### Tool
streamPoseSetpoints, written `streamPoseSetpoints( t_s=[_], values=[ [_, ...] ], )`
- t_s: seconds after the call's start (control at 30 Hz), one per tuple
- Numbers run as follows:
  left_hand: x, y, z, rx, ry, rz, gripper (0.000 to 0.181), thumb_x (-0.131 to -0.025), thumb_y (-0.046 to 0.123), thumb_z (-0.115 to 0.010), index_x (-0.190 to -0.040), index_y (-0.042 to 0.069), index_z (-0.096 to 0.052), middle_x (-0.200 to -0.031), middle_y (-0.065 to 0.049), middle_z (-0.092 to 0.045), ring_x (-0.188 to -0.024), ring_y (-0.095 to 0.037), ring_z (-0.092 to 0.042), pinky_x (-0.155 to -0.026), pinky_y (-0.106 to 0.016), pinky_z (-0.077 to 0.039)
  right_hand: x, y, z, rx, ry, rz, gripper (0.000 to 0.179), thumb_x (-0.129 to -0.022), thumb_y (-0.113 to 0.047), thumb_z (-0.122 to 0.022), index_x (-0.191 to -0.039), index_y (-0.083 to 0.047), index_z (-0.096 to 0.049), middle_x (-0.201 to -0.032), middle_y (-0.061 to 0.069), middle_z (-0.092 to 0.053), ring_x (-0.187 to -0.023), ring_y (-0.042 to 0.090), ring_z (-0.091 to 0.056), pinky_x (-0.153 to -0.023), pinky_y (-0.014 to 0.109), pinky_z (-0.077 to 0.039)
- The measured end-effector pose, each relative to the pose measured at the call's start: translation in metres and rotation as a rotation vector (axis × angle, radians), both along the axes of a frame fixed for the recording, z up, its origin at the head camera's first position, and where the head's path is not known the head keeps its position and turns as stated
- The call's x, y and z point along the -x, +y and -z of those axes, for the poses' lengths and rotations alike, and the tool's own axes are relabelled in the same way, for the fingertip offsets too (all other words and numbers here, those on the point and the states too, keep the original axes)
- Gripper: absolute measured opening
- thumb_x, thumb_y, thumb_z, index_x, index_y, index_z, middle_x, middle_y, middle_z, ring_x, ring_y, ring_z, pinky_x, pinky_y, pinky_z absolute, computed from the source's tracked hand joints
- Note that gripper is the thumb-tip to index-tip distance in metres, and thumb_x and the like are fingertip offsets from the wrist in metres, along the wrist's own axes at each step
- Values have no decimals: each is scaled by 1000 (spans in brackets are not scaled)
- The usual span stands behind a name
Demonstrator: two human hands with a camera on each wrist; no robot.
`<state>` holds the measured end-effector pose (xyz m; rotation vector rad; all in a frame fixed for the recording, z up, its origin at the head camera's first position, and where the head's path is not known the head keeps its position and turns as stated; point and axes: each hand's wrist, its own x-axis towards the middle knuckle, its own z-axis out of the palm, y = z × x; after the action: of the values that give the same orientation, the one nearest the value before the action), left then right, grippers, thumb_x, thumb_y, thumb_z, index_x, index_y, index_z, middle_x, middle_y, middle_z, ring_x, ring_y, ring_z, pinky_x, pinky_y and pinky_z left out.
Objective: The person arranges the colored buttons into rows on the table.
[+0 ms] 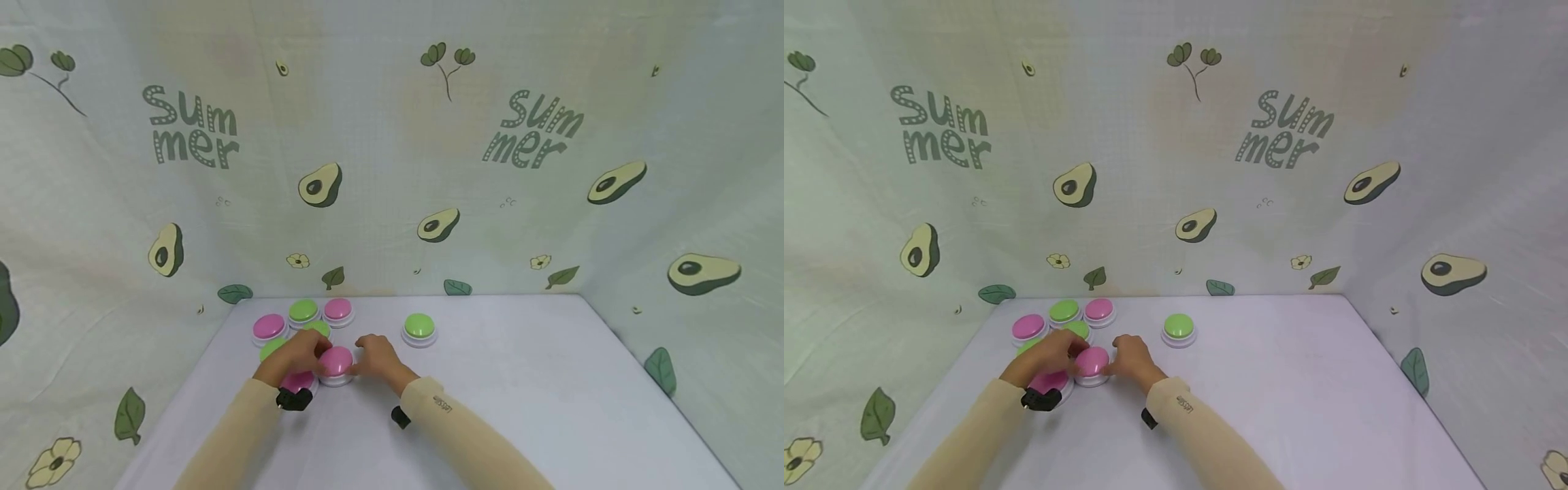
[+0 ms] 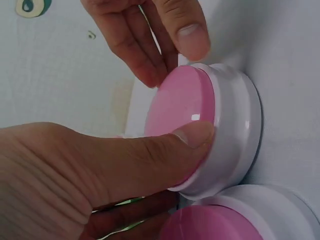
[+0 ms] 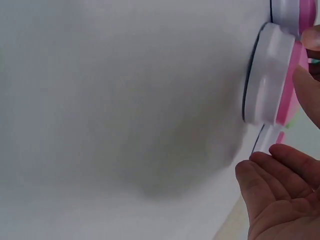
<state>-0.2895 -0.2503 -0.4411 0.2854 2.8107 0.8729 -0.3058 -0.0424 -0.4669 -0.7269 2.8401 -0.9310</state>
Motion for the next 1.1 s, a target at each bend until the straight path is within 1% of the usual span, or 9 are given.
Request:
streamPoseSetpoints(
  t_s=[0.03,0.17,0.33,0.4,0.53,0.67,0.83,0.93,1.1],
  values=[
    [0,-1,0,4,3,14,45,-76,0,-90,-119,-1,-76,-102,-4,-74,-96,-21,-66,-98,-47,-59,-1,-2,1,-2,3,-4,56,-78,-21,-92,-122,7,-71,-119,19,-74,-118,38,-66,-105,45,-54],
    [-2,-1,3,14,8,20,50,-73,0,-92,-120,-1,-75,-104,-5,-75,-99,-22,-67,-100,-49,-58,-4,-6,5,13,-1,-9,52,-76,-19,-93,-118,5,-74,-114,17,-76,-112,35,-68,-102,44,-56],
    [-4,-1,3,1,10,-8,51,-73,2,-93,-121,1,-76,-106,-5,-76,-99,-21,-67,-101,-50,-57,-6,-9,4,47,1,-4,46,-76,-17,-93,-114,3,-76,-108,13,-76,-103,28,-67,-97,40,-57],
    [-4,-1,4,-5,8,-29,51,-73,3,-94,-121,2,-76,-107,-4,-76,-100,-21,-67,-102,-50,-57,-7,-10,5,58,-3,7,46,-76,-17,-93,-115,2,-76,-107,12,-75,-101,26,-67,-95,40,-57],
    [-4,-4,7,-14,3,-63,53,-73,6,-95,-122,3,-76,-107,-4,-76,-102,-21,-68,-102,-50,-57,-8,-13,9,87,-24,29,54,-76,-17,-95,-121,3,-73,-112,14,-75,-107,29,-67,-99,42,-57],
    [-3,-8,13,-19,9,-68,53,-73,8,-96,-122,4,-77,-106,-3,-77,-100,-20,-68,-101,-50,-57,-10,-15,13,117,-54,31,59,-77,-18,-95,-127,3,-71,-117,14,-75,-114,31,-67,-104,44,-55],
    [-3,-8,16,-37,34,-59,53,-73,9,-97,-122,4,-77,-106,-3,-77,-100,-20,-69,-100,-51,-58,-12,-13,12,152,-75,28,56,-80,-15,-93,-128,2,-70,-118,13,-76,-115,30,-67,-104,44,-55],
    [-3,-6,16,-49,36,-68,53,-73,9,-97,-122,3,-77,-106,-4,-77,-101,-21,-69,-101,-51,-58,-13,-12,11,165,-79,28,55,-81,-13,-92,-129,3,-70,-120,14,-75,-117,30,-67,-105,45,-55],
    [-4,-2,15,-61,31,-93,53,-74,8,-96,-122,4,-77,-107,-4,-77,-103,-22,-69,-101,-50,-58,-11,-9,10,205,-76,34,52,-79,-11,-93,-125,2,-72,-121,14,-76,-119,31,-67,-106,47,-54]
  ],
)
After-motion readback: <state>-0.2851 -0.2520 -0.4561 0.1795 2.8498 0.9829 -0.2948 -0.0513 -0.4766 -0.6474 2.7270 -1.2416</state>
